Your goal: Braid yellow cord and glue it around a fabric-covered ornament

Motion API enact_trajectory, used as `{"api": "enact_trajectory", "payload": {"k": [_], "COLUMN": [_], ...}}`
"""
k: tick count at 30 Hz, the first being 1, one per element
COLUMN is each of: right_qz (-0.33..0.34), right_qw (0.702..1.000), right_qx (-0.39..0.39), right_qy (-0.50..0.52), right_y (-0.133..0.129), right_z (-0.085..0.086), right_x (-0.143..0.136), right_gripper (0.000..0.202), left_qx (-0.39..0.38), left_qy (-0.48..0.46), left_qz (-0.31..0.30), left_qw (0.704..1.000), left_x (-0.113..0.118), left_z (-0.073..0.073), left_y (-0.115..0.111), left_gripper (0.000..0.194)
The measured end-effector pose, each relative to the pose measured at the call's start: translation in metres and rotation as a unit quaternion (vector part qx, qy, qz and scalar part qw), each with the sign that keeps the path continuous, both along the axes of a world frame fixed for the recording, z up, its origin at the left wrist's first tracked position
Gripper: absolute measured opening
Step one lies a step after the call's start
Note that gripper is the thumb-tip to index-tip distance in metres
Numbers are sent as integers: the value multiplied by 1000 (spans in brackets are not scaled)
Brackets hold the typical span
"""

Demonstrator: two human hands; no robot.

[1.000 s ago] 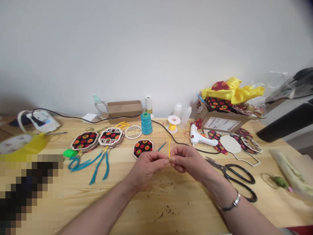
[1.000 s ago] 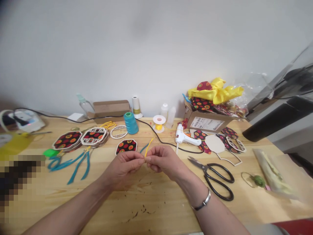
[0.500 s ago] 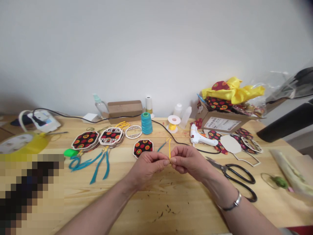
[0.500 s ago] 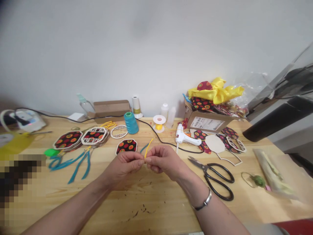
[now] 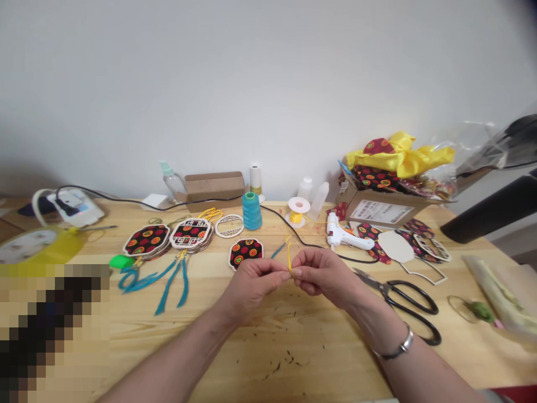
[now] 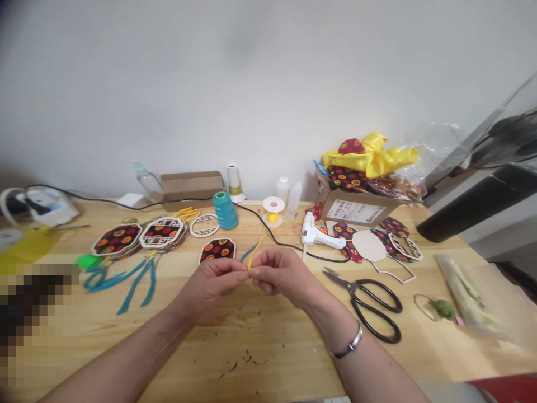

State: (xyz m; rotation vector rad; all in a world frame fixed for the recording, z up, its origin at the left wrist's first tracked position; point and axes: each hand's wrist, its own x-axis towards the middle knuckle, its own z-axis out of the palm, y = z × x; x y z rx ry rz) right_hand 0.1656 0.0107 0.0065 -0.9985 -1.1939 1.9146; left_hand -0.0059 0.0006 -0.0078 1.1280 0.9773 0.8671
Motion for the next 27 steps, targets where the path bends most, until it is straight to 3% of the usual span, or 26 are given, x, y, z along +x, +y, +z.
{"api": "enact_trajectory", "payload": {"k": [11, 20, 24, 27], "right_qz": [-31, -102, -107, -87], "right_qw": [980, 916, 854, 762], "right_qx": [90, 256, 370, 492], "right_qy": [-172, -291, -349, -411], "right_y": [5, -8, -21, -27], "right_z": [-5, 8, 2, -5], "right_x": [10, -2, -13, -18], "right_gripper": [15, 18, 17, 16], "left_qx": [7, 14, 32, -2], "left_qy": [67, 68, 62, 35], "left_qz": [52, 116, 128, 117], "left_qw": [996, 991, 989, 992], "left_x": [1, 4, 4, 5], "left_z": [11, 7, 5, 4], "left_y": [0, 0, 1, 2], "left_gripper": [18, 19, 21, 24]}}
